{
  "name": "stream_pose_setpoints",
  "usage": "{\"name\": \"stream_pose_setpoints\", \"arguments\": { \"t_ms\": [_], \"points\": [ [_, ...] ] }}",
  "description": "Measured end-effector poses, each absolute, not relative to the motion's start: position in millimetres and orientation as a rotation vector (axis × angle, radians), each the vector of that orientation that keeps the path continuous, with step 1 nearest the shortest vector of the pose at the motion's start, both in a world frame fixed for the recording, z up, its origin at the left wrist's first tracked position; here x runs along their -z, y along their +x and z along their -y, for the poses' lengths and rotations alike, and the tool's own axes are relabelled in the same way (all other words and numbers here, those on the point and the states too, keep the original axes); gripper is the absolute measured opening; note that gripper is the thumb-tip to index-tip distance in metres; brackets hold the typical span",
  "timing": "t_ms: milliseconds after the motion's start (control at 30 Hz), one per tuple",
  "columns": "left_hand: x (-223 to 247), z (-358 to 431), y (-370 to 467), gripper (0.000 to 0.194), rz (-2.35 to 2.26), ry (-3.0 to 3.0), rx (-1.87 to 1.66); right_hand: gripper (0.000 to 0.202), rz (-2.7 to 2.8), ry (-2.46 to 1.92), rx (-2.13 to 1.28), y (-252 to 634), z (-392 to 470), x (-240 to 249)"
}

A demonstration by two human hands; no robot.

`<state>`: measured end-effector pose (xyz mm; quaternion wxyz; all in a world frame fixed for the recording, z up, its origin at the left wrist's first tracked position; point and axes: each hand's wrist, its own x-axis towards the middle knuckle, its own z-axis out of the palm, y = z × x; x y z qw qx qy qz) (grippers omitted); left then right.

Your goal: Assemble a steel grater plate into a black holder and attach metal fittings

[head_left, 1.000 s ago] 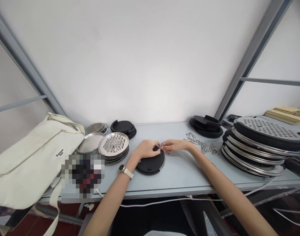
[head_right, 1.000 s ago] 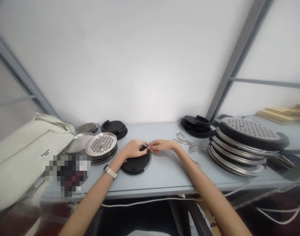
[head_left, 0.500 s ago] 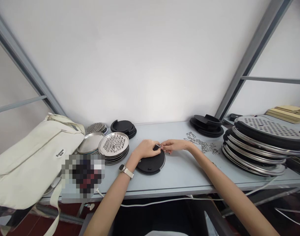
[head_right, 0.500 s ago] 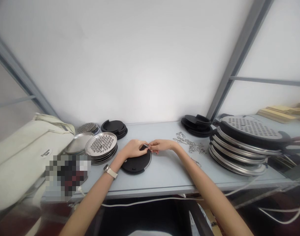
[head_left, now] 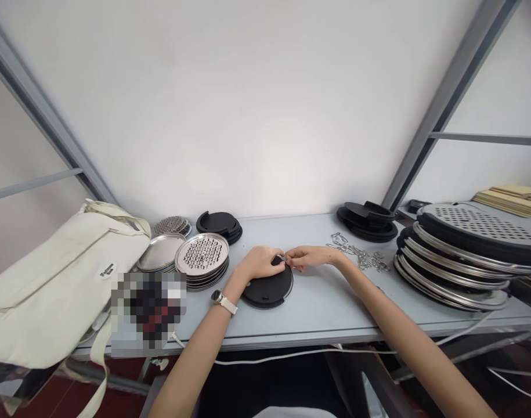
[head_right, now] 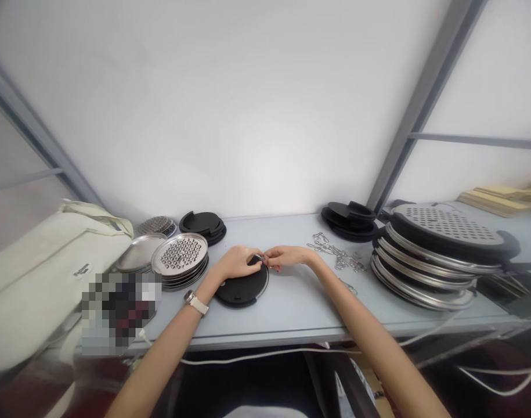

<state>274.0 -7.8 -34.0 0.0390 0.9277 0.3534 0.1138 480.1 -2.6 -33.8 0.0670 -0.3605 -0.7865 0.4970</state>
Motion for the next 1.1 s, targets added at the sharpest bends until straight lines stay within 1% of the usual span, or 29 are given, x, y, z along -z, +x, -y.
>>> {"name": "stream_pose_setpoints", "arguments": {
  "t_ms": [233, 500, 767, 900, 1100],
  "points": [
    [32.8, 8.3, 273.9, 0.031, -1.089, 2.840, -0.345, 0.038, 2.371, -1.157, -1.463, 480.5, 2.5, 34.7],
    [32.5, 8.6, 273.7, 0.031, -1.079, 2.852, -0.352, 0.037, 2.395, -1.159, -1.416, 481.4, -0.9, 39.0],
    [35.6, 6.7, 273.4, 0.029, -1.059, 2.871, -0.386, 0.043, 2.406, -1.174, -1.390, 480.9, -0.3, 38.7],
    [35.5, 6.5, 273.3, 0.030, -1.064, 2.865, -0.376, 0.041, 2.399, -1.153, -1.404, 481.2, 0.0, 38.7],
    [34.7, 7.0, 273.2, 0.031, -1.065, 2.857, -0.363, 0.034, 2.411, -1.126, -1.445, 481.0, 0.2, 37.2]
  ]
}}
